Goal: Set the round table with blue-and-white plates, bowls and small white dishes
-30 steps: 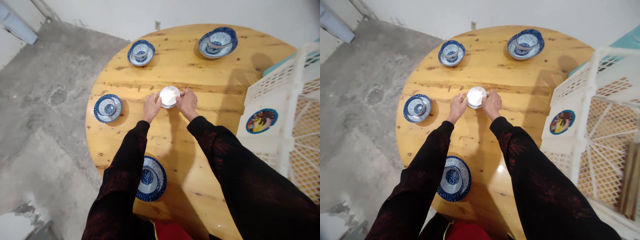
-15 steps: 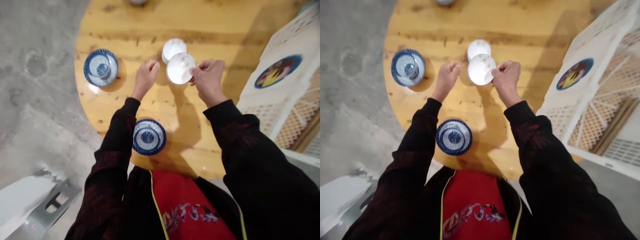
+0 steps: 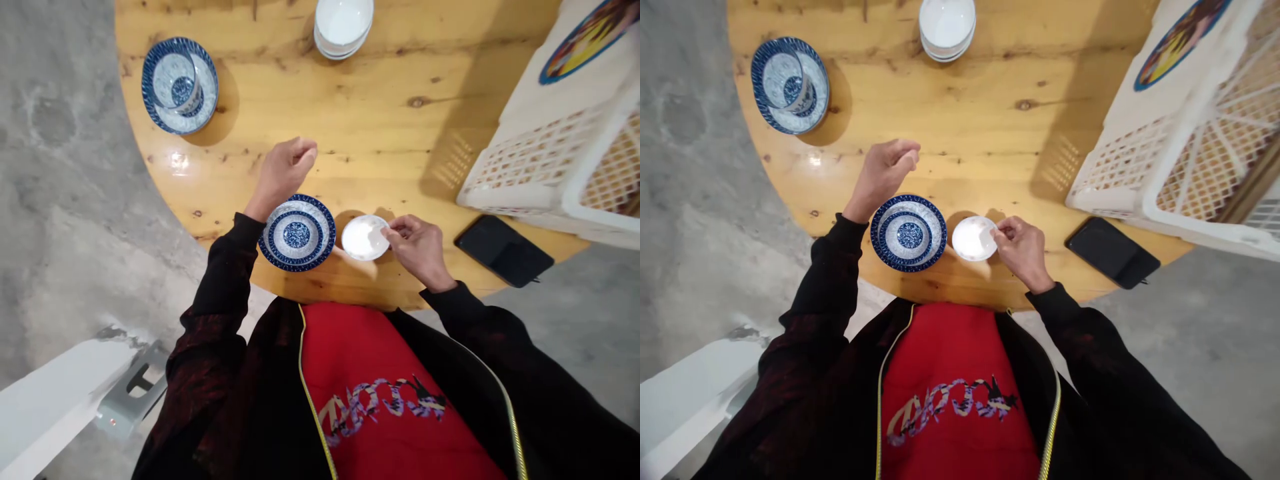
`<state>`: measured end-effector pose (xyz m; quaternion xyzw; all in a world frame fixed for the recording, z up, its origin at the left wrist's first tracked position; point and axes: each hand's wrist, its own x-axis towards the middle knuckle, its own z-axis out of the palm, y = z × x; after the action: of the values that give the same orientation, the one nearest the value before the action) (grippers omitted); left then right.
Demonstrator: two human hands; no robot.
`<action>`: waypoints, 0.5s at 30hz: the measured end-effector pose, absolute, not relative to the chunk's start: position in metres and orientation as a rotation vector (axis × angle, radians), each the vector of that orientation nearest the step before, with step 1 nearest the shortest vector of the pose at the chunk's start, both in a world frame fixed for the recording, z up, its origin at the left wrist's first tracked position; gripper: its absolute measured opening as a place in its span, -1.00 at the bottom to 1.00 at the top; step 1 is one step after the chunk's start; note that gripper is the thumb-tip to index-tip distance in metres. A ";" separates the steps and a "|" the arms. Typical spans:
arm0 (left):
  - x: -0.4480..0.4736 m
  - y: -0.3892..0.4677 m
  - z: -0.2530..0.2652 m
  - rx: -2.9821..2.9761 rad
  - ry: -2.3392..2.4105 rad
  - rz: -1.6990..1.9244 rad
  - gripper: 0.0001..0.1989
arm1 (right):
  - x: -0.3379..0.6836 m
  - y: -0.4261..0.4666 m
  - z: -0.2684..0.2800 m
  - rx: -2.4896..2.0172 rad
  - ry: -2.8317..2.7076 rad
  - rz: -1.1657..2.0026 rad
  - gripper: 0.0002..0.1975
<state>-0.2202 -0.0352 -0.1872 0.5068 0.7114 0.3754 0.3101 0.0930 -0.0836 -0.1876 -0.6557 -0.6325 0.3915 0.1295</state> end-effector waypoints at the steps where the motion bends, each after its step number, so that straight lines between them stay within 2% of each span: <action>1: -0.215 -0.039 -0.182 1.373 1.837 0.940 -0.88 | 0.094 -0.090 -0.189 -1.909 -1.870 1.115 -0.77; 5: -0.204 -0.046 -0.163 1.450 1.753 0.815 -0.85 | 0.093 -0.105 -0.191 -1.887 -1.927 1.104 -0.71; 15: -0.204 -0.048 -0.154 1.451 1.740 0.860 -0.81 | 0.099 -0.130 -0.196 -1.874 -1.923 1.198 -0.64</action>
<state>-0.2040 -0.0478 -0.1539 0.5606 0.6721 0.3321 0.3516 0.0986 -0.1301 -0.1960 -0.6340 -0.6508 0.4055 0.1005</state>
